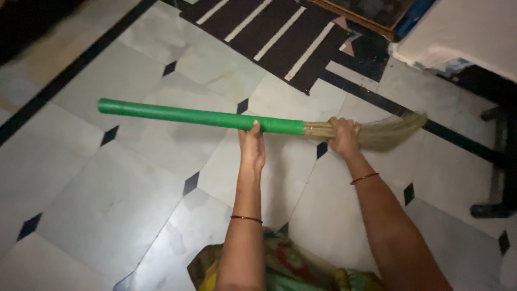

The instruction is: The person sweeps the floor with a broom, picks up a cloth to shake it out, and continues sweeping the floor area.

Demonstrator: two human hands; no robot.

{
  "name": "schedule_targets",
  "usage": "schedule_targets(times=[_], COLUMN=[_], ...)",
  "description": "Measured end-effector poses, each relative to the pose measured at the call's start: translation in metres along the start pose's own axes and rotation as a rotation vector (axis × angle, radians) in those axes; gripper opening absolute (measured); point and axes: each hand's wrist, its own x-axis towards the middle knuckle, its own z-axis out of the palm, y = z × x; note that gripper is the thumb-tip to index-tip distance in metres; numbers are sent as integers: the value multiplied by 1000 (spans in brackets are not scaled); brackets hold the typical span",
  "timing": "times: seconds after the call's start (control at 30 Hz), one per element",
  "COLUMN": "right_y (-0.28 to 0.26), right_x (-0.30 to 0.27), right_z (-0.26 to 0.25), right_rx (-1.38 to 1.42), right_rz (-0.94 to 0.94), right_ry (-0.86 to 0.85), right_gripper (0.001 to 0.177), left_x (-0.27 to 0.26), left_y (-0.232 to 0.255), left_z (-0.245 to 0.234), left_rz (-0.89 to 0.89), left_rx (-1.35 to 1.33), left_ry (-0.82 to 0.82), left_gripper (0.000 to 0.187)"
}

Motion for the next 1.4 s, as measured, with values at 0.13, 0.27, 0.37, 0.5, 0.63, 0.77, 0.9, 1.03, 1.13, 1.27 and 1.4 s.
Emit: schedule_targets(times=[0.13, 0.27, 0.37, 0.5, 0.63, 0.77, 0.9, 1.03, 1.13, 1.27, 1.4], right_y=[4, 29, 46, 29, 15, 27, 43, 37, 31, 24, 13], right_x=[-3, -11, -10, 22, 50, 83, 121, 154, 164, 166, 174], right_z=[25, 59, 65, 39, 13, 57, 129, 164, 172, 164, 131], right_rx=[-79, -142, -46, -12, 338, 595, 471, 170, 120, 157, 345], right_rz=[100, 16, -138, -20, 0, 32, -17, 62, 115, 178, -3], right_ry=[-150, -117, -111, -455, -433, -337, -213, -349, -364, -328, -199], right_gripper=[45, 56, 50, 69, 82, 68, 55, 51, 58, 62, 55], left_x=[-9, -21, -15, 13, 22, 24, 31, 30, 26, 23, 21], left_y=[-55, -78, -79, -74, -82, -97, -94, -84, -82, -76, -71], left_z=[-3, 3, -1, -11, -6, -5, -3, -1, 4, 8, 13], left_rz=[47, 121, 33, 170, 157, 187, 260, 249, 207, 182, 103], left_rx=[580, 1739, 2171, 2338, 2316, 2303, 2242, 2193, 2220, 2202, 2195], left_ry=[127, -98, -354, -533, -491, -459, -471, -504, -519, -531, -535], left_gripper=[92, 103, 88, 75, 75, 71, 69, 72, 74, 81, 82])
